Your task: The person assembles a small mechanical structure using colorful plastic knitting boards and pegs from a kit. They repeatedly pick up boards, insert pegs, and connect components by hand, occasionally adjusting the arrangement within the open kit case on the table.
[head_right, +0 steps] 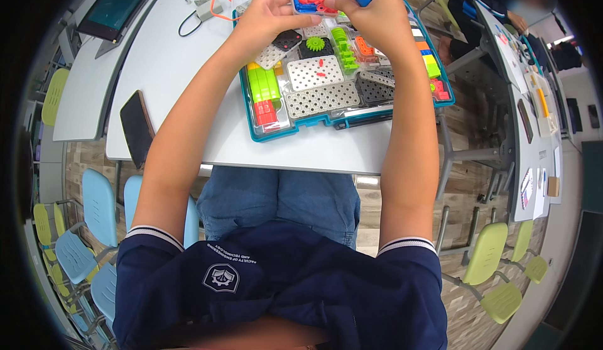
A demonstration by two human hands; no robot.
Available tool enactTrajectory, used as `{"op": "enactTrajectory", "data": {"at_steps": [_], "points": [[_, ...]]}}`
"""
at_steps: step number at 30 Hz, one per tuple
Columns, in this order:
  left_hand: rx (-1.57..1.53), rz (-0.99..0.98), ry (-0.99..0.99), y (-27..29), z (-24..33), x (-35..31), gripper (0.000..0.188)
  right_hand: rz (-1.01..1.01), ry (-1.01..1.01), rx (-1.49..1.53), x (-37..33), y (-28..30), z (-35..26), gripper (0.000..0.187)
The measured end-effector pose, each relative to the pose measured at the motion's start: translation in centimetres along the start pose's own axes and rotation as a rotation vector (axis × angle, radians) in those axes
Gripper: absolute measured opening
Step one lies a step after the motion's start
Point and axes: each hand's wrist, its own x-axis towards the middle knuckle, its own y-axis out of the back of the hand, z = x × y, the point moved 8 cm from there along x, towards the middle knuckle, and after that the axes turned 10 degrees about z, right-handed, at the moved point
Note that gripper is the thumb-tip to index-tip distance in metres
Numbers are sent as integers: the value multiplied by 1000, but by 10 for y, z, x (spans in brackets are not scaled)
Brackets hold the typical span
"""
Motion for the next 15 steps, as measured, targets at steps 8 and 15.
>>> {"op": "enactTrajectory", "data": {"at_steps": [8, 15], "points": [[122, 335, -63, 59, 18, 15, 50, 23, -58, 164, 3, 3, 7, 24], [484, 481, -294, 138, 25, 32, 46, 0, -79, 110, 1, -1, 9, 23]]}}
